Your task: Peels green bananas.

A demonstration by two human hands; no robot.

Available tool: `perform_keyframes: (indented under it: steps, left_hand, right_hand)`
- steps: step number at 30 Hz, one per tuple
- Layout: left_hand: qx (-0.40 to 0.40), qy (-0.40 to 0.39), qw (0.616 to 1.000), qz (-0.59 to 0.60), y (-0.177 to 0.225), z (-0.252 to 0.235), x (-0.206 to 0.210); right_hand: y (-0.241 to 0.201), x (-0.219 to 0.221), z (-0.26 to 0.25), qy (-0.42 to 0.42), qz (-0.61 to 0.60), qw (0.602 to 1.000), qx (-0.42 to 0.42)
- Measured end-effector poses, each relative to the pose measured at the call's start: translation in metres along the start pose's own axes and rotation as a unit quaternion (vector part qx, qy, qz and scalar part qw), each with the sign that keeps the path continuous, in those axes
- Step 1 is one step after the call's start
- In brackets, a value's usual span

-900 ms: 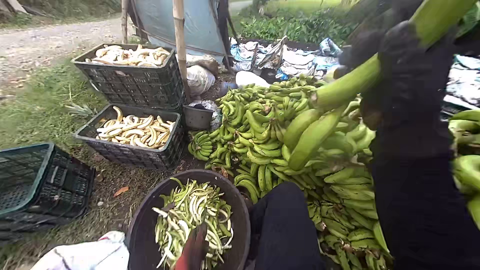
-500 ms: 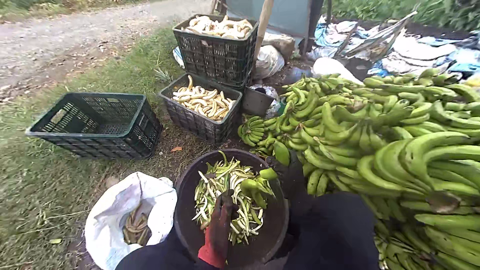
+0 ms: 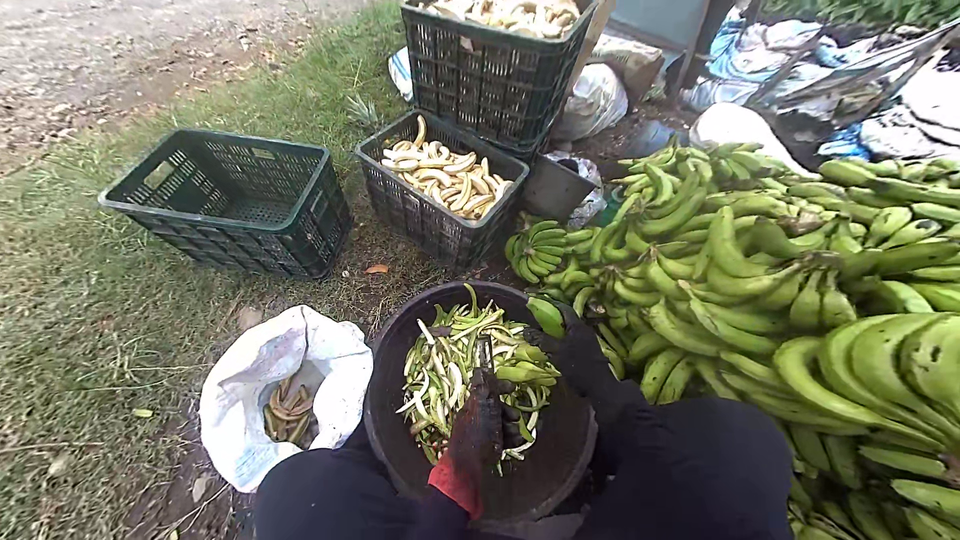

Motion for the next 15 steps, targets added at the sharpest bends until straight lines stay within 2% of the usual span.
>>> perform_keyframes:
  steps: [2, 4, 7, 11, 13, 15]
  left_hand:
    - [-0.067, -0.082, 0.985, 0.135, -0.031, -0.009, 0.018]
    - [-0.099, -0.148, 0.963, 0.202, -0.05, -0.017, 0.037]
    - [-0.104, -0.205, 0.939, 0.258, -0.046, -0.019, 0.06]
    - [-0.105, -0.202, 0.92, 0.318, -0.031, -0.018, 0.071]
    - [-0.107, -0.241, 0.907, 0.328, -0.03, -0.013, 0.075]
    - [-0.126, -0.305, 0.901, 0.282, -0.039, 0.003, 0.085]
  right_hand:
    - [-0.001, 0.0, 0.004, 0.008, -0.038, 0.999, 0.014]
    - [-0.009, -0.006, 0.008, 0.028, -0.093, 0.995, 0.03]
    - [-0.023, -0.011, 0.011, 0.045, -0.141, 0.989, 0.017]
    - [-0.029, -0.001, 0.019, 0.024, -0.148, 0.988, -0.024]
    - [-0.036, 0.007, 0.022, 0.01, -0.153, 0.987, -0.048]
    - [-0.045, 0.008, 0.021, 0.005, -0.181, 0.982, -0.059]
Point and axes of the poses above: each hand's wrist, its own z-axis away from the middle knuckle, its own x-axis out of the palm, y = z × x, the point moved 10 cm from there along -z, towards the middle knuckle, and after that the axes turned 4 degrees about -z, right-handed, at the moved point
